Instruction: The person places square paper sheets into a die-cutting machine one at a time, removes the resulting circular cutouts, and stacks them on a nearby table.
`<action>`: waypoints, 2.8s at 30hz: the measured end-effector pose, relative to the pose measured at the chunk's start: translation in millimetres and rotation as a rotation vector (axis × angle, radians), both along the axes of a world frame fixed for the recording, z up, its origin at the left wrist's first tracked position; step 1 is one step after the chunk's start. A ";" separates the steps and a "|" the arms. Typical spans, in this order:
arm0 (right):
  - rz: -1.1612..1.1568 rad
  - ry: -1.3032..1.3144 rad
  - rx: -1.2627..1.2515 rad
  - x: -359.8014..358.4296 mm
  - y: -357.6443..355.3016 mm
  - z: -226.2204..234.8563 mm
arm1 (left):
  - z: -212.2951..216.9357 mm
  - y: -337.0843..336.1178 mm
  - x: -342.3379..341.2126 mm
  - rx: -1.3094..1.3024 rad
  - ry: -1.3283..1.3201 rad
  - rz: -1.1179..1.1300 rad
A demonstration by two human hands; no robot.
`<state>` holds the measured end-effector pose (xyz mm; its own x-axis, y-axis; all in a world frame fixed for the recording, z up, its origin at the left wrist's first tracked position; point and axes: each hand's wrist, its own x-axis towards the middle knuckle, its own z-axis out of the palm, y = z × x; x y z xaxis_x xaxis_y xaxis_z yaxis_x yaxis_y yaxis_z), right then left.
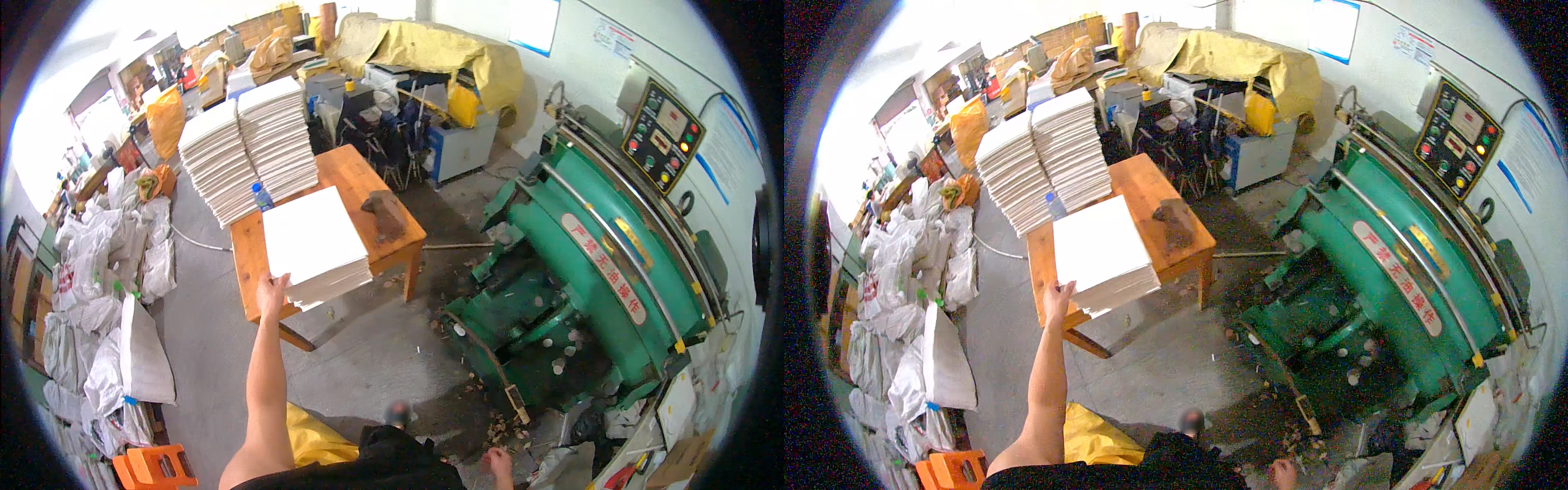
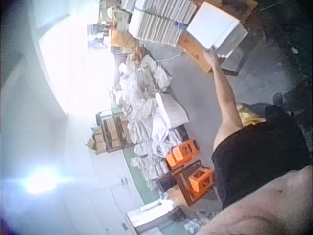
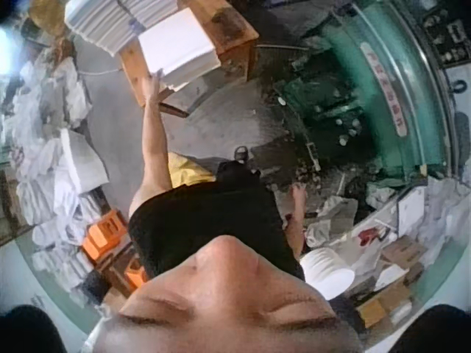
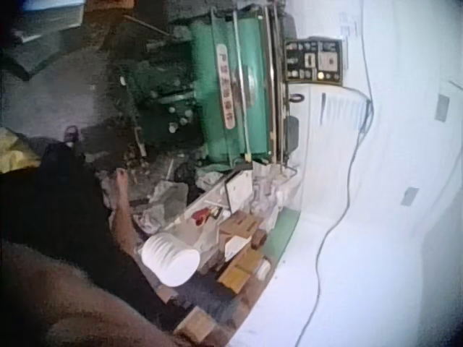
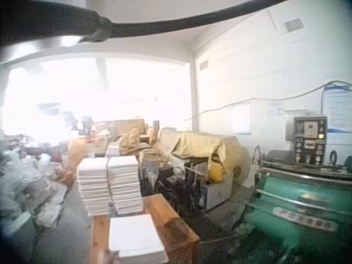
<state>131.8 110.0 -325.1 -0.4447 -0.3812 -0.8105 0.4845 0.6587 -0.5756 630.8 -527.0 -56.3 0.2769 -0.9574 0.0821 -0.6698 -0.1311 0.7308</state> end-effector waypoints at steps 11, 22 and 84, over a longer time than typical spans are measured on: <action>0.135 -0.133 0.355 14.8 -39.2 19.0 | -21.2 0.5 85.7 -0.001 1.122 0.140; 0.332 -0.054 0.053 43.1 9.2 -7.2 | 48.8 98.1 25.1 -0.166 0.739 0.027; -1.500 0.504 -0.396 9.3 -46.1 402.0 | -49.8 278.9 -768.0 -0.294 -0.343 -1.503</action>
<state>141.1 63.9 76.9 -0.7623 0.4759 -0.4388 0.2397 -0.4221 -0.8743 -137.2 -248.1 -106.1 -0.9491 -0.2685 0.1648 -0.1842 0.8973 0.4011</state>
